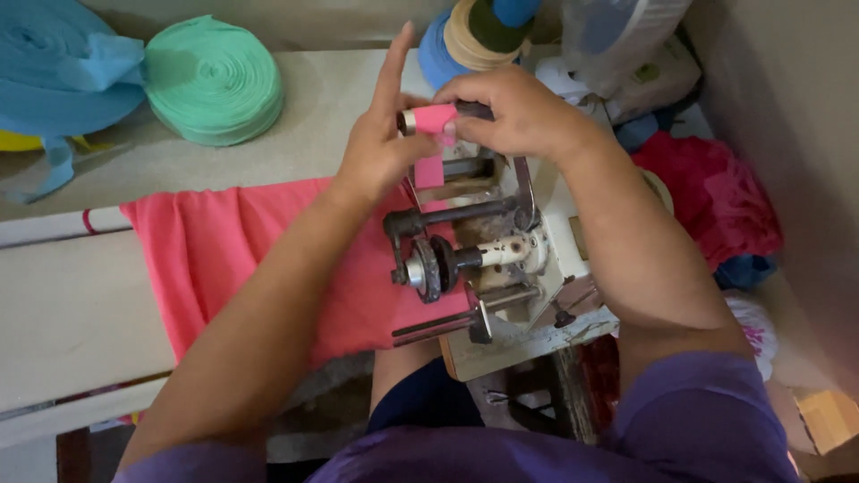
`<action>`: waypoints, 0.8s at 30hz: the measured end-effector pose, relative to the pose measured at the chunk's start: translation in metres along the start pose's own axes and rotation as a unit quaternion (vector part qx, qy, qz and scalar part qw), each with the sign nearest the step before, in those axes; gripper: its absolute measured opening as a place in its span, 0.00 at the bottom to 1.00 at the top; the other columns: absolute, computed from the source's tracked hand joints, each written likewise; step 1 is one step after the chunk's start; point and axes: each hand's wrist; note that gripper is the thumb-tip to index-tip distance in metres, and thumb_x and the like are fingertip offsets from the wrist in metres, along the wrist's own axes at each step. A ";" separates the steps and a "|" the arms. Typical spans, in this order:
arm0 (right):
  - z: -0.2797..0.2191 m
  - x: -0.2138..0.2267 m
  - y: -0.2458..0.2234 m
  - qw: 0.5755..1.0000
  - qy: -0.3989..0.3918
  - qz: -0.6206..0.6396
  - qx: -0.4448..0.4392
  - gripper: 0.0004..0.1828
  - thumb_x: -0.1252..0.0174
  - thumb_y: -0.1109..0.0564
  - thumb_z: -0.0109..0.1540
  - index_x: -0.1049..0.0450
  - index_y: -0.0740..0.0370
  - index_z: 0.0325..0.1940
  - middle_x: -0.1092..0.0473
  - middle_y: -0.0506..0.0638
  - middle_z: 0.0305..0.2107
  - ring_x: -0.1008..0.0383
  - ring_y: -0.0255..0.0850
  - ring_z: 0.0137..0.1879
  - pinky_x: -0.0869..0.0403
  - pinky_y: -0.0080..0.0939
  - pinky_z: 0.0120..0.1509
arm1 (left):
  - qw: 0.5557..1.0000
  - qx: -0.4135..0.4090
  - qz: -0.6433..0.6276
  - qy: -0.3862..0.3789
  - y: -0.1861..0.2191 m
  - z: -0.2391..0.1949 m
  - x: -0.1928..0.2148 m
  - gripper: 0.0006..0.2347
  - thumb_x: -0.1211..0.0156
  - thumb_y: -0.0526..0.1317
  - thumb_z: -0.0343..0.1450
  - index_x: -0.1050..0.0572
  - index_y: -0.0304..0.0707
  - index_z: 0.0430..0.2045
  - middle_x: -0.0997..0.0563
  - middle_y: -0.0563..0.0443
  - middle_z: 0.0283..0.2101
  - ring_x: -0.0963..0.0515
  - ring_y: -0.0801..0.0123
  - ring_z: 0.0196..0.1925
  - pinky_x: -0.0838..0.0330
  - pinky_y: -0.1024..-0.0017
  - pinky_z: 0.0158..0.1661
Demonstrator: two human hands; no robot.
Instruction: Operating a fabric cutting machine to create strips from a piece of pink cloth and then winding the strips into a roll.
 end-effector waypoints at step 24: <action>0.011 -0.023 -0.002 0.996 -0.044 -0.014 -0.070 0.12 0.47 0.57 0.65 0.28 0.62 0.52 0.27 0.55 0.43 0.29 0.52 0.47 0.34 0.50 0.46 | 0.972 -0.050 0.223 0.053 -0.041 0.004 -0.003 0.41 0.50 0.33 0.62 0.57 0.60 0.74 0.17 0.73 0.47 0.35 0.74 0.26 0.44 0.74 0.52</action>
Point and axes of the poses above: each hand's wrist, its own z-axis towards the middle knuckle, its own x-axis out of the back of the hand, y = z × x
